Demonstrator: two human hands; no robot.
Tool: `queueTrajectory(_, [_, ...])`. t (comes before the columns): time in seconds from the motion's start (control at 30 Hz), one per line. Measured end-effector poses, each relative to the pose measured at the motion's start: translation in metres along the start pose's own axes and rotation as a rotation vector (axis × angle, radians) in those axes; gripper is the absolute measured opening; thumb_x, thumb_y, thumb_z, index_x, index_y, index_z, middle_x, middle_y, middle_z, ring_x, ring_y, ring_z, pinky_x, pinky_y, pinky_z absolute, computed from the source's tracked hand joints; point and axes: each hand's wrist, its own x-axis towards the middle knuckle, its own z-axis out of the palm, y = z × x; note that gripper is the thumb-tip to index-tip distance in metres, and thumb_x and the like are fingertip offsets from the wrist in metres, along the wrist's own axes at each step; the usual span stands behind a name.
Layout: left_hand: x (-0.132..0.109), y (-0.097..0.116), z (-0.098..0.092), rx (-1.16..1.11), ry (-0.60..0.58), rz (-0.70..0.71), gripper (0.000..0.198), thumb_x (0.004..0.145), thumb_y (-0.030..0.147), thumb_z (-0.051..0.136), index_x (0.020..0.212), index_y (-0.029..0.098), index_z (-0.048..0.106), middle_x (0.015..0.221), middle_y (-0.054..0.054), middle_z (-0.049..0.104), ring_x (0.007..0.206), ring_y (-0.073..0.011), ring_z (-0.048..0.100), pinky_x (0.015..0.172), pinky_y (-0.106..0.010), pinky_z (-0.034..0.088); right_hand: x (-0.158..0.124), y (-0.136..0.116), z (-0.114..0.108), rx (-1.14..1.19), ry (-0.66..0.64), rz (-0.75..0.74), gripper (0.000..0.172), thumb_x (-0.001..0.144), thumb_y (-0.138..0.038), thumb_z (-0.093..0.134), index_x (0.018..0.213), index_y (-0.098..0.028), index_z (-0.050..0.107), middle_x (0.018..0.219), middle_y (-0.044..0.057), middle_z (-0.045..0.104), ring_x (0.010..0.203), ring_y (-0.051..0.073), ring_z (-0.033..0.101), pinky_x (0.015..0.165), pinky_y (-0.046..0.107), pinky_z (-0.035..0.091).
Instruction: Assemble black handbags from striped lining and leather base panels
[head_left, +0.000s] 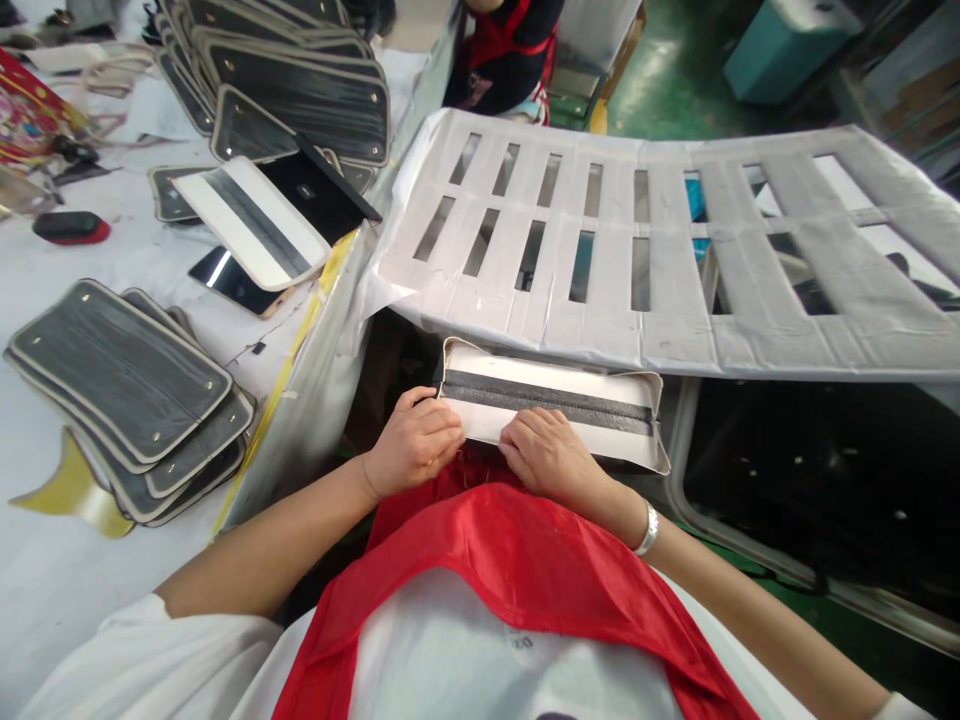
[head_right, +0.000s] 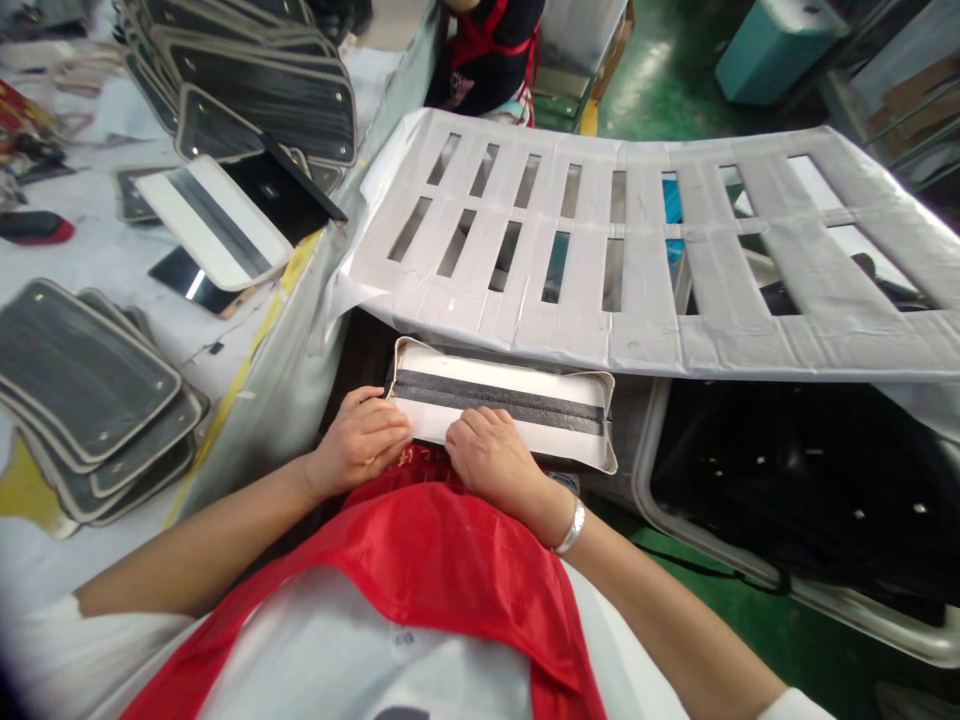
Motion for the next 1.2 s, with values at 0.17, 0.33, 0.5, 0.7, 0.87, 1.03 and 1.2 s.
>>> queueTrajectory(0.17, [0.001, -0.007, -0.004, -0.024, -0.017, 0.066, 0.013, 0.087, 0.023, 0.054, 0.092, 0.021, 0.066, 0.092, 0.000, 0.071, 0.090, -0.0141, 0.061, 0.105, -0.044, 0.029, 0.000, 0.008, -0.007, 0.022, -0.084, -0.042, 0.014, 0.086, -0.029, 0.058, 0.089, -0.016, 0.058, 0.088, 0.005, 0.059, 0.082, 0.019, 0.049, 0.073, 0.030, 0.028])
queueTrajectory(0.33, [-0.001, -0.009, -0.008, -0.042, -0.089, 0.097, 0.033, 0.084, 0.042, 0.058, 0.107, 0.018, 0.062, 0.099, -0.005, 0.068, 0.096, -0.0183, 0.059, 0.108, -0.047, 0.025, 0.005, 0.013, -0.008, 0.110, -0.115, -0.094, 0.007, 0.086, -0.022, 0.056, 0.082, -0.016, 0.056, 0.082, 0.003, 0.059, 0.079, 0.017, 0.049, 0.073, 0.029, 0.029])
queueTrajectory(0.5, [-0.002, -0.006, -0.008, -0.028, -0.117, 0.051, 0.036, 0.086, 0.036, 0.056, 0.119, 0.021, 0.057, 0.101, -0.005, 0.067, 0.097, -0.0175, 0.058, 0.108, -0.047, 0.024, 0.003, 0.018, -0.003, 0.232, -0.029, -0.124, 0.012, 0.089, -0.022, 0.050, 0.081, -0.015, 0.055, 0.079, 0.004, 0.057, 0.078, 0.016, 0.048, 0.074, 0.029, 0.030])
queueTrajectory(0.7, [0.005, 0.000, -0.001, -0.008, -0.026, -0.025, 0.012, 0.086, 0.024, 0.056, 0.089, 0.025, 0.067, 0.089, 0.002, 0.069, 0.090, -0.0147, 0.057, 0.107, -0.043, 0.027, 0.005, 0.014, 0.002, 0.242, 0.019, 0.008, 0.013, 0.088, -0.021, 0.049, 0.078, -0.015, 0.056, 0.077, 0.004, 0.057, 0.075, 0.016, 0.048, 0.071, 0.029, 0.029])
queueTrajectory(0.87, [0.014, 0.010, 0.013, 0.035, 0.073, -0.171, 0.013, 0.080, 0.020, 0.057, 0.068, 0.022, 0.062, 0.074, 0.004, 0.065, 0.080, -0.0138, 0.055, 0.101, -0.039, 0.032, 0.012, 0.004, 0.003, 0.139, -0.030, 0.132, 0.012, 0.086, -0.021, 0.050, 0.079, -0.016, 0.058, 0.077, 0.003, 0.058, 0.077, 0.018, 0.049, 0.071, 0.031, 0.028])
queueTrajectory(1.03, [0.018, 0.020, 0.022, 0.044, 0.075, -0.369, 0.009, 0.074, 0.016, 0.058, 0.066, 0.019, 0.059, 0.090, -0.003, 0.060, 0.086, -0.0182, 0.052, 0.094, -0.040, 0.039, 0.017, -0.003, 0.000, 0.062, -0.055, 0.229, 0.009, 0.086, -0.022, 0.052, 0.083, -0.017, 0.058, 0.083, 0.004, 0.060, 0.079, 0.020, 0.051, 0.070, 0.032, 0.030])
queueTrajectory(1.2, [0.015, 0.027, 0.021, -0.054, 0.098, -0.487, 0.012, 0.075, 0.019, 0.058, 0.087, 0.019, 0.060, 0.125, -0.011, 0.048, 0.114, -0.0271, 0.045, 0.096, -0.044, 0.039, -0.001, 0.008, 0.007, -0.054, 0.274, 0.213, 0.033, 0.085, -0.031, 0.058, 0.114, -0.016, 0.054, 0.107, 0.010, 0.058, 0.096, 0.024, 0.051, 0.081, 0.036, 0.036])
